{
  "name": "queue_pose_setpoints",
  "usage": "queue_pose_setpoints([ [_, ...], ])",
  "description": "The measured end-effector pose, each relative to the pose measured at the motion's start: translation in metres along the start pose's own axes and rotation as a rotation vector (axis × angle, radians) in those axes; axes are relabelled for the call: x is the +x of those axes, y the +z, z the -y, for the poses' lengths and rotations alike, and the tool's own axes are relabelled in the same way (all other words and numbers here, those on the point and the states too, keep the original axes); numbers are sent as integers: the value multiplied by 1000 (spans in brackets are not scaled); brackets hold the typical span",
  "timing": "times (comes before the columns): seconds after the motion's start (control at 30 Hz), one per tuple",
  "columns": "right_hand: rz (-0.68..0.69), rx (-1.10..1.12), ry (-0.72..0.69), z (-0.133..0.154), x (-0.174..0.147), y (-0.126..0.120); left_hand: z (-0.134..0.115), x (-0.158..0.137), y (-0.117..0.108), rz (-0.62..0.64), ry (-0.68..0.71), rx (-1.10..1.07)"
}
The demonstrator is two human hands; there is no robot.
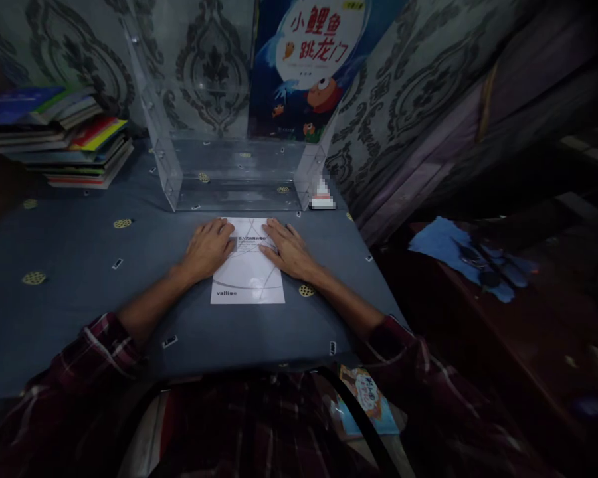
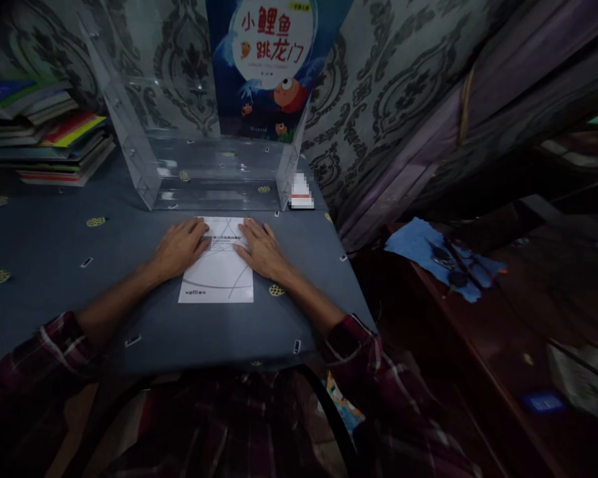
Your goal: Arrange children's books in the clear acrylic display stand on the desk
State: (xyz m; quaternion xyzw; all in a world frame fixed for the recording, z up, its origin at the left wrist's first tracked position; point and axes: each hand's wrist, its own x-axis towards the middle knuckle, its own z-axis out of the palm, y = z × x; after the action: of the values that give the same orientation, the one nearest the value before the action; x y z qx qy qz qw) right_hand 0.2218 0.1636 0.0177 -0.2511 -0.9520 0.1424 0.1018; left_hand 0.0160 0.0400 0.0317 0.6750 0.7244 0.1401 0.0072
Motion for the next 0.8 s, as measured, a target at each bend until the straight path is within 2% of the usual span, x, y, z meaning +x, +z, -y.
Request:
queue_pose_setpoints([
  [0.23, 79, -83, -142, 19, -52, -5, -4, -1, -1, 20, -18, 19],
  [0.37, 83, -66, -177, 27, -75, -6, -4, -1, 1, 6, -9, 58],
  [0.6, 73, -42, -174, 26, -78, -6, -2, -3, 3, -44, -49, 13],
  [0.7, 72, -36, -167, 26, -76, -7, 0, -3, 2, -81, -73, -118],
  [0.8, 63, -32, -165, 26, -74, -6, 4, -1, 2, -173, -85, -342],
])
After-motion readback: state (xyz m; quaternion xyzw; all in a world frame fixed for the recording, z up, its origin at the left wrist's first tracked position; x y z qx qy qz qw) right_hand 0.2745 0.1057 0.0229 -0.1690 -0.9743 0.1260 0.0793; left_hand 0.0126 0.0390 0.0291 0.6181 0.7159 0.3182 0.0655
